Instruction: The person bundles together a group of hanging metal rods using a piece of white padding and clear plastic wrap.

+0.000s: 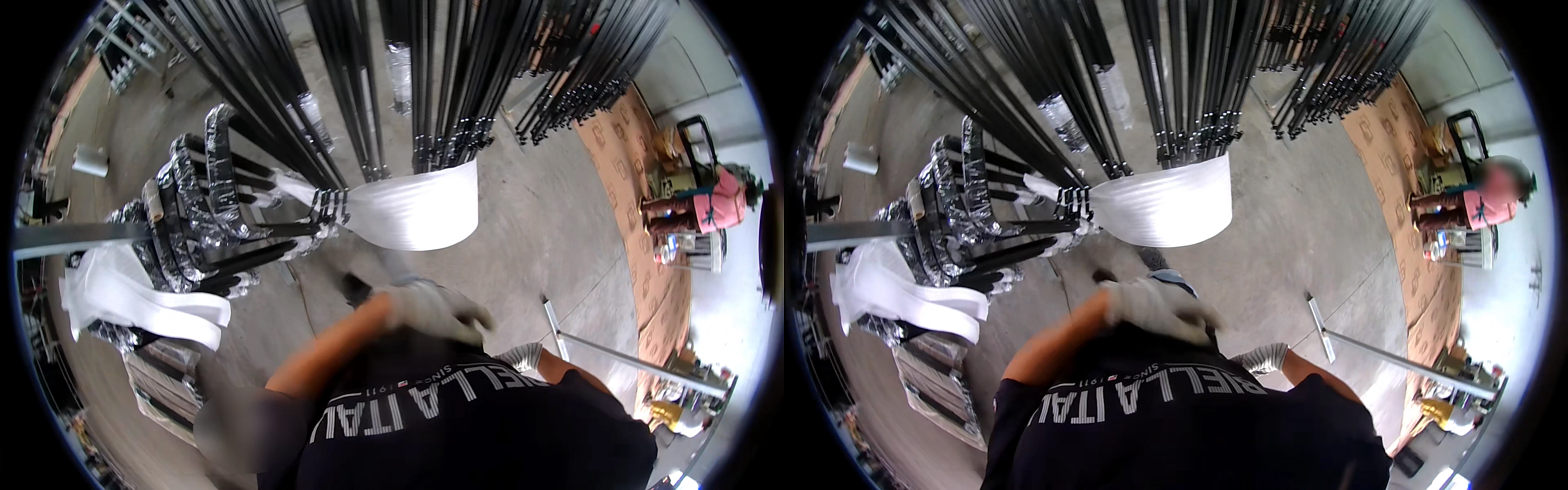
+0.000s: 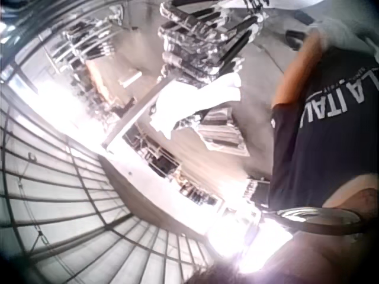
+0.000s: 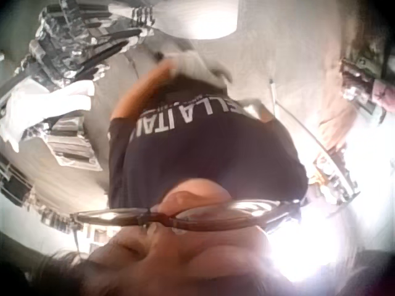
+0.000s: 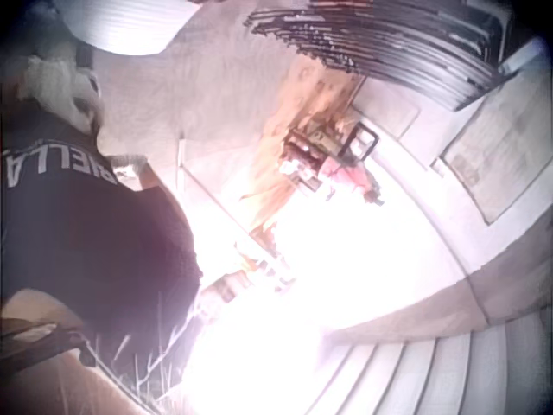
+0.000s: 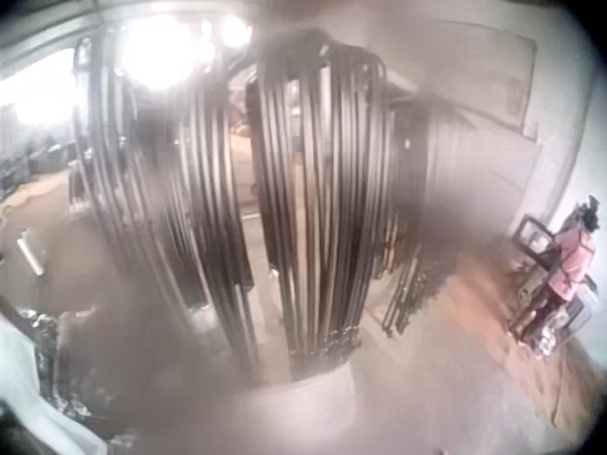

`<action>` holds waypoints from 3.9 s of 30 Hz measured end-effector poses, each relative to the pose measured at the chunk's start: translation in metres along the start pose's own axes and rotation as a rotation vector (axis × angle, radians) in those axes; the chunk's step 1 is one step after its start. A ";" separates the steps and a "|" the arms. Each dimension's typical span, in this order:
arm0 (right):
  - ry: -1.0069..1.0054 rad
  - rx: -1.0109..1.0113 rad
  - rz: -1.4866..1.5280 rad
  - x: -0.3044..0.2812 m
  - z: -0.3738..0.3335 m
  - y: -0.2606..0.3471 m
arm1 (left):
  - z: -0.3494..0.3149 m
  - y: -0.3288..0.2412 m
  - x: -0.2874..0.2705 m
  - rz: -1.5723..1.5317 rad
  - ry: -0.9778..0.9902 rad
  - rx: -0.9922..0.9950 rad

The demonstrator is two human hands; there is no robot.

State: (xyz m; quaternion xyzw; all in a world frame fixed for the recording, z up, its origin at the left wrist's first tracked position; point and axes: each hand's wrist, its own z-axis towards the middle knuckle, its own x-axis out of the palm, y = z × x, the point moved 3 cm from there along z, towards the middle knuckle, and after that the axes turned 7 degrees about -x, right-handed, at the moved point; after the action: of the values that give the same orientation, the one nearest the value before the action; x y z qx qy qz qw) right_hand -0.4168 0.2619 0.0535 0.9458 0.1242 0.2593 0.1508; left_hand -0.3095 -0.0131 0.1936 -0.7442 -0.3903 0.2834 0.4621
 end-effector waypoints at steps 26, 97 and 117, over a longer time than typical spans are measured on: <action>-0.871 -0.381 -0.637 -0.045 -0.021 0.238 | -0.155 0.147 0.235 -1.786 -0.618 0.005; -1.033 -0.465 -0.666 -0.105 0.061 0.341 | -0.149 0.193 -0.154 0.742 -1.221 -0.894; -1.138 -0.997 -0.817 -0.052 0.085 0.419 | -0.152 0.244 -0.119 -0.586 -1.460 -0.212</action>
State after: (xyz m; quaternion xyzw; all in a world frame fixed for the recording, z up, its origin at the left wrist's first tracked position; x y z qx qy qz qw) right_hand -0.3495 -0.1602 0.1066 0.6364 0.2319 -0.3047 0.6696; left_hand -0.1763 -0.2501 0.0418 -0.2772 -0.7995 0.5280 0.0719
